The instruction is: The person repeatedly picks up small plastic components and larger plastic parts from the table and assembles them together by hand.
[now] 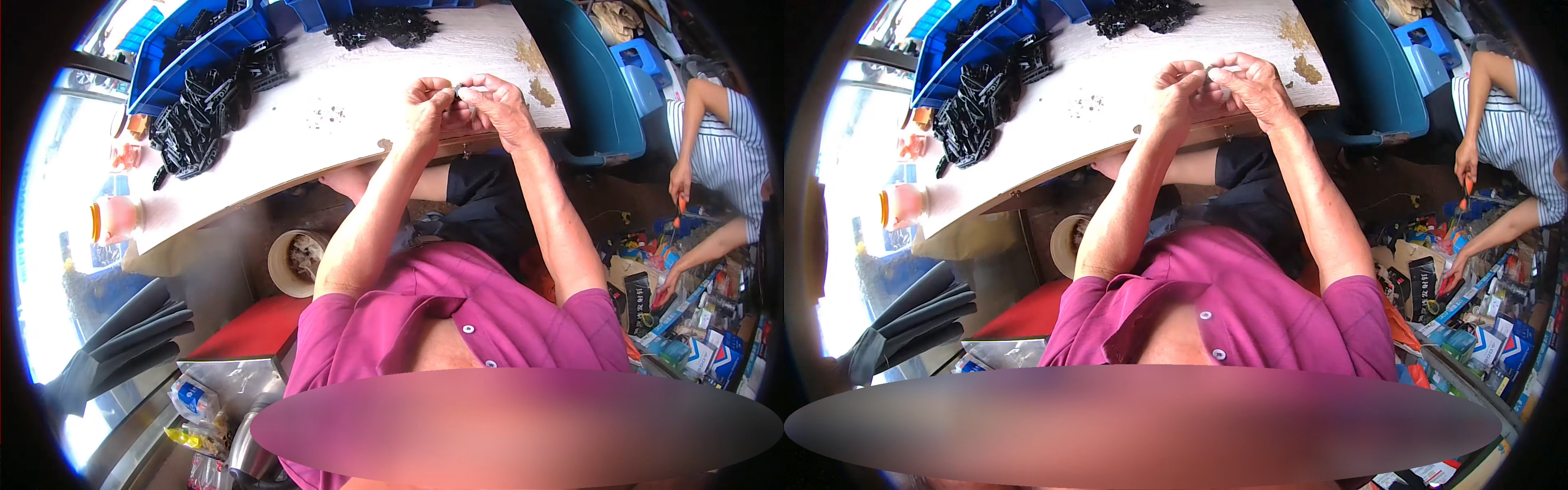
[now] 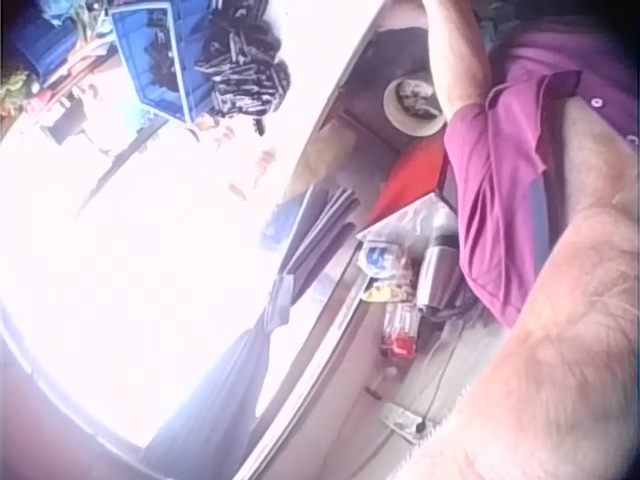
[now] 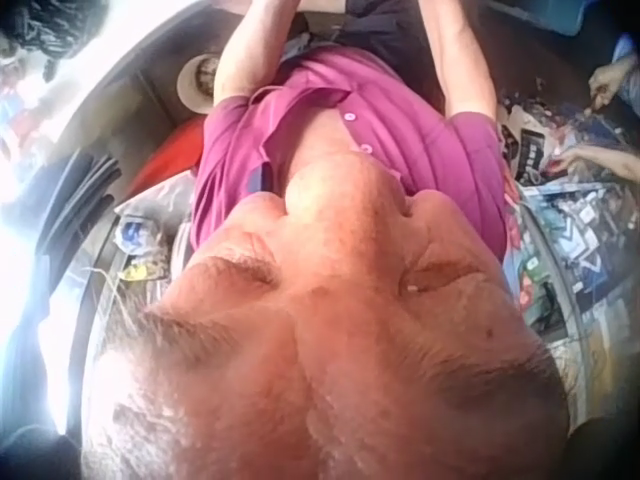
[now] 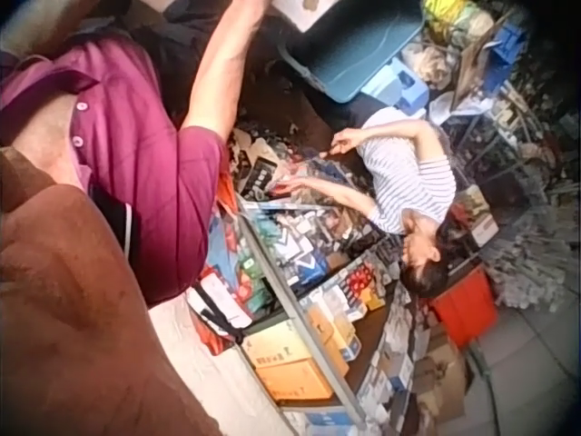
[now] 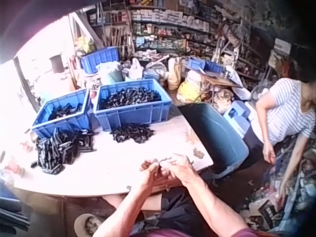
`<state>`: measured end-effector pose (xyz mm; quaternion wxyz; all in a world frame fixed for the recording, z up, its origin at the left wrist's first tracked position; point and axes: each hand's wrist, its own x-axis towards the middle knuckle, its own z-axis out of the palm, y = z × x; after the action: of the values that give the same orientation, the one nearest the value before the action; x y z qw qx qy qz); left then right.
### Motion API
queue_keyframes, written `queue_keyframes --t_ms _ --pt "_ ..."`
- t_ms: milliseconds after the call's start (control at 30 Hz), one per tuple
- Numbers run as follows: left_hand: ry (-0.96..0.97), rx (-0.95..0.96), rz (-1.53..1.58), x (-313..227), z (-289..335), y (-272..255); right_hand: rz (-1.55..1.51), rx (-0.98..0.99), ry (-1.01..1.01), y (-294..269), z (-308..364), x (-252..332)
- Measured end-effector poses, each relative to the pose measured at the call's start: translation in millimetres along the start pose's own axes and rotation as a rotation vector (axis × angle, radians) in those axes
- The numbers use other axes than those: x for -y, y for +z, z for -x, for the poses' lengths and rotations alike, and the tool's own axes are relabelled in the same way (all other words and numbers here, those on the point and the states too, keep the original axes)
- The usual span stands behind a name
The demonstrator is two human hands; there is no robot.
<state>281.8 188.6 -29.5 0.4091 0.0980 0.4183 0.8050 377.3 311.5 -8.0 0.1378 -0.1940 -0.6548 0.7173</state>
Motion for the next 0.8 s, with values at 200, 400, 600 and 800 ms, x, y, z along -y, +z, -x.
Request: queue_keyframes --t_ms 200,400,600,800 --pt "0.032 -0.053 0.024 2.1 2.0 0.3 0.010 0.004 -0.007 1.4 2.5 2.2" --pt "0.073 -0.064 0.014 3.7 8.9 -6.6 -0.033 -0.004 -0.052 -2.0 1.2 -9.0" --pt "1.107 -0.548 -1.549 -77.1 6.1 -96.6 -0.128 -0.060 -0.061 -1.4 6.2 -5.1" --pt "0.935 -0.597 -2.073 -141.6 -7.2 -175.7 -0.137 -0.084 -0.067 -2.2 2.4 -8.2"
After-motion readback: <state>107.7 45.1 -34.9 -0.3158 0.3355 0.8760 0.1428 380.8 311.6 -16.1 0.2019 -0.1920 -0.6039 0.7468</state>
